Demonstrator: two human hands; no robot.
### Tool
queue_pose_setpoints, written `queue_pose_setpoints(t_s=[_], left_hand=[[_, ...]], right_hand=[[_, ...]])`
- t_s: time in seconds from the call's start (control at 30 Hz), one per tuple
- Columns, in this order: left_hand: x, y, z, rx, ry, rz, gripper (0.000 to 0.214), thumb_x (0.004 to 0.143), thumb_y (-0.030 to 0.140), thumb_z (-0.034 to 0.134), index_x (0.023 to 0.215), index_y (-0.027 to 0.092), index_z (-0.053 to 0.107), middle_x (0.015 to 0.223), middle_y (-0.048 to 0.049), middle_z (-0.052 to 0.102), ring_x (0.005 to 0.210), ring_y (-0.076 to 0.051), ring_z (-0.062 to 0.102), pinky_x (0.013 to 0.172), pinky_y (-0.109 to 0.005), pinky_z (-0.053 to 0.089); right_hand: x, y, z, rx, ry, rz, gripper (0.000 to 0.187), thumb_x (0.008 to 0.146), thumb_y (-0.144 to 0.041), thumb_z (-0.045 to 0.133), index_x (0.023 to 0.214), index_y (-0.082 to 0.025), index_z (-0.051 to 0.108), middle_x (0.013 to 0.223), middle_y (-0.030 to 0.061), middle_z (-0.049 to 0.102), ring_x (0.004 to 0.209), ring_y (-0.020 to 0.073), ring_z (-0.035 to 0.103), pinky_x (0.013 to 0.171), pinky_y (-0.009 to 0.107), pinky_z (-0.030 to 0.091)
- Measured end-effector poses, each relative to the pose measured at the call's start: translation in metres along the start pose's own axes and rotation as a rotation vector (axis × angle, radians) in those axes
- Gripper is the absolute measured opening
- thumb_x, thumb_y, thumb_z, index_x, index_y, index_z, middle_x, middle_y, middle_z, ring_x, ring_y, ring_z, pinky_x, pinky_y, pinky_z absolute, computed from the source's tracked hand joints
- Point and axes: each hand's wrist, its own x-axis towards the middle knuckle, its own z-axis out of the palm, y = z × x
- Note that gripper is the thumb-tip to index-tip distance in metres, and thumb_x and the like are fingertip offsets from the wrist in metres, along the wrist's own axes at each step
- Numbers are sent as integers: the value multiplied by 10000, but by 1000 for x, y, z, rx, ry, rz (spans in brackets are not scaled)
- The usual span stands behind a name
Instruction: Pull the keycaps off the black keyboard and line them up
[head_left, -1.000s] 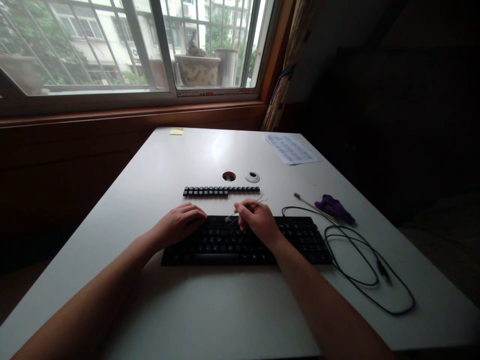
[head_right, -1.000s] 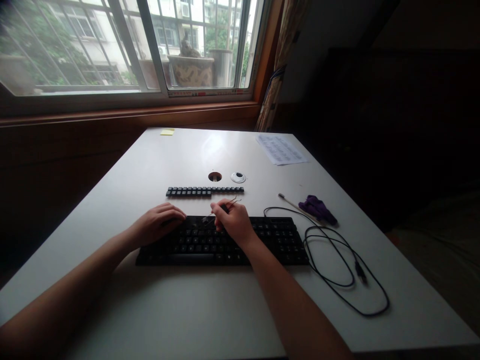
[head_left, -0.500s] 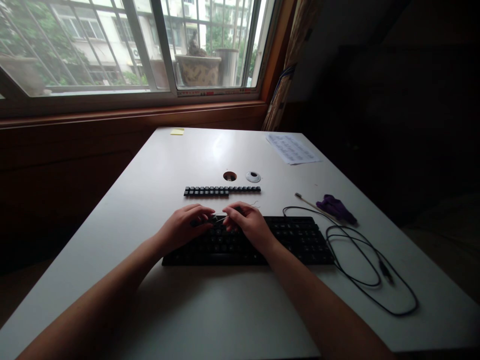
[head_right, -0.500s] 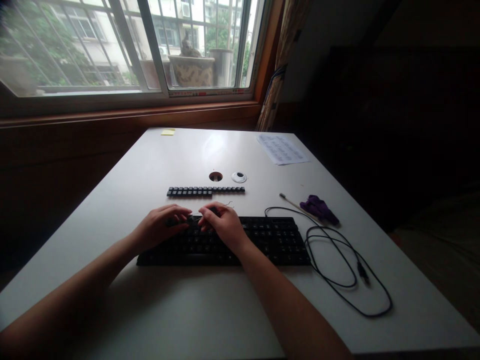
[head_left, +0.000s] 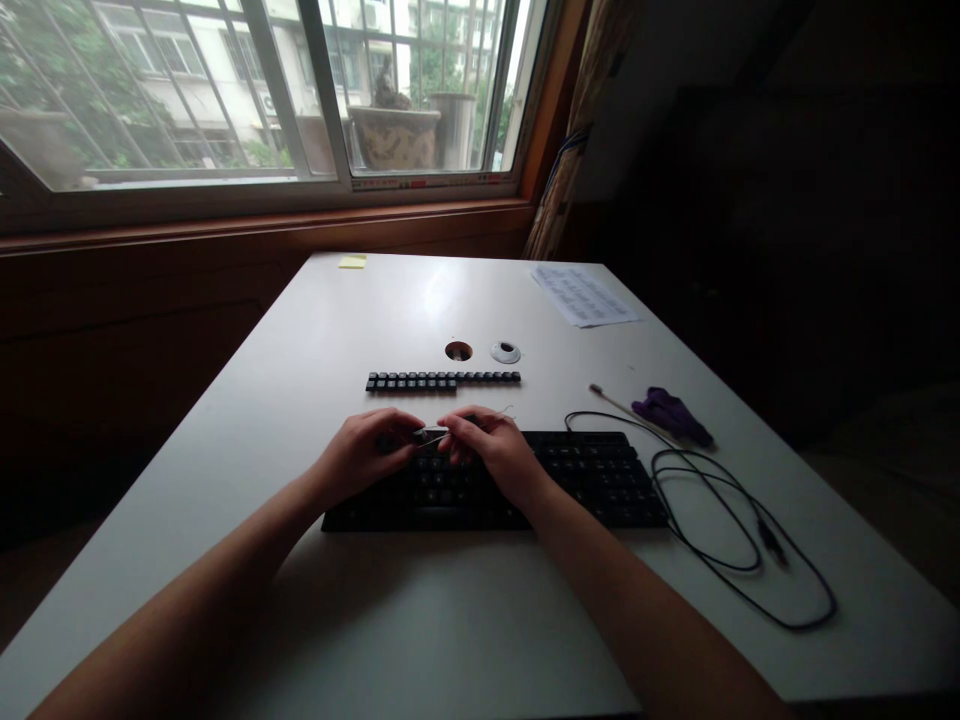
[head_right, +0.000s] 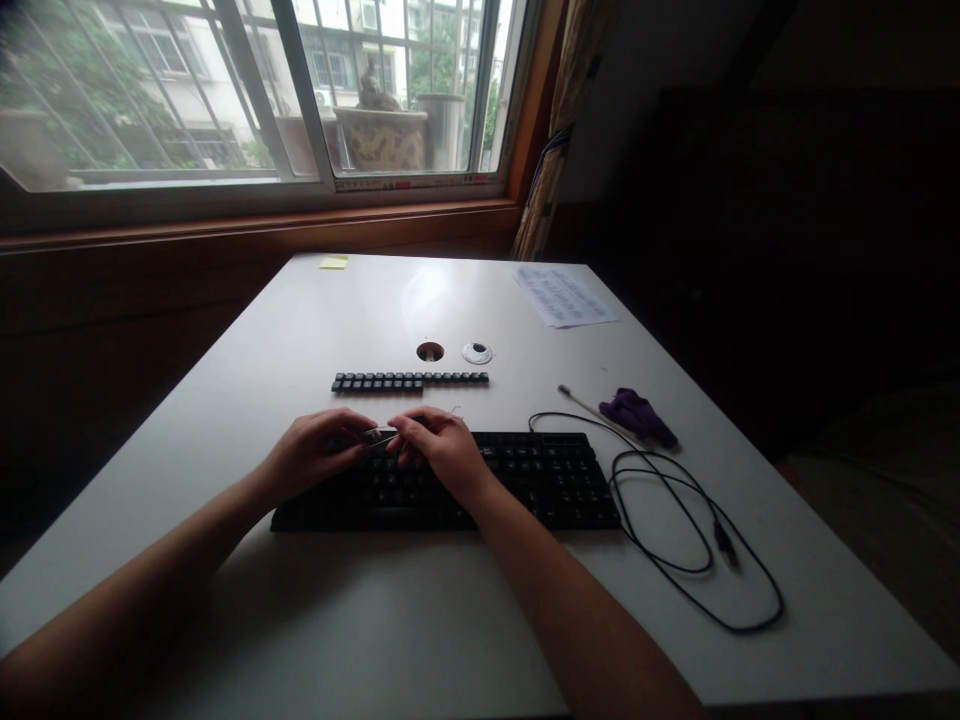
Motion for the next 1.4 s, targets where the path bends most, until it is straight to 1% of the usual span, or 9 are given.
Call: queue_pose_setpoints(t_s=[0.17, 0.3, 0.47, 0.6, 0.7, 0.8, 0.93, 1.13, 1.4], left_hand=[[0, 2, -4, -246, -46, -164, 221, 862, 289, 678, 1033, 150, 677, 966, -78, 736, 873, -202, 706, 782, -298, 568], [0, -2, -4, -400, -84, -234, 248, 851, 307, 701, 1038, 147, 673, 1008, -93, 737, 936, -230, 707, 845, -341, 570], [-1, -8, -2, -548, -30, -236, 248, 835, 270, 729, 1025, 135, 646, 1030, -101, 736, 961, -233, 714, 905, -375, 564], [-1, -8, -1, -628, -35, -224, 240, 836, 234, 732, 1024, 129, 626, 1072, -112, 730, 981, -227, 715, 921, -366, 564], [-2, -7, 0, -663, -44, -222, 241, 841, 218, 729, 1027, 131, 603, 1089, -120, 728, 986, -228, 717, 914, -361, 567], [-3, -6, 0, -699, -49, -207, 243, 856, 213, 716, 1038, 141, 571, 1090, -121, 729, 974, -234, 723, 889, -359, 574], [-4, -7, 0, -721, -52, -186, 233, 872, 212, 697, 1041, 146, 552, 1093, -126, 725, 961, -239, 728, 858, -353, 581], [-4, -6, 0, -720, -64, -189, 231, 863, 196, 705, 1031, 141, 556, 1095, -130, 724, 968, -229, 724, 874, -348, 573], [-3, -5, -2, -670, -67, -179, 230, 851, 208, 715, 1023, 119, 591, 1088, -140, 717, 982, -226, 710, 899, -365, 564]], right_hand=[[2, 5, -4, 76, -15, 22, 253, 858, -423, 669, 951, -195, 729, 768, 34, 721, 602, 122, 624, 582, 258, 487], [2, 6, -4, 92, 6, 16, 235, 857, -409, 670, 928, -193, 728, 736, 32, 709, 599, 123, 611, 574, 253, 471], [4, 11, -5, 119, 202, -56, 231, 903, -419, 593, 874, -204, 674, 663, -5, 631, 557, 116, 539, 533, 247, 423], [2, 9, -6, -119, 409, -239, 267, 952, -395, 507, 787, -210, 607, 730, 2, 573, 669, 143, 528, 627, 284, 436], [-2, 5, -4, -387, 477, -429, 249, 982, -325, 448, 788, -216, 561, 829, 25, 550, 824, 175, 534, 783, 335, 442], [-7, 3, -1, -546, 444, -524, 210, 994, -261, 406, 837, -224, 540, 880, 38, 550, 899, 196, 522, 851, 372, 428], [-9, 5, 3, -668, 345, -540, 191, 994, -228, 399, 855, -230, 529, 859, 39, 557, 880, 204, 511, 829, 374, 429], [-6, 7, 5, -706, 206, -540, 147, 994, -223, 408, 958, -226, 550, 899, 52, 565, 870, 198, 543, 810, 357, 457], [-3, 8, 5, -732, 175, -503, 174, 984, -207, 437, 986, -213, 611, 915, 58, 605, 885, 195, 576, 813, 337, 469]])
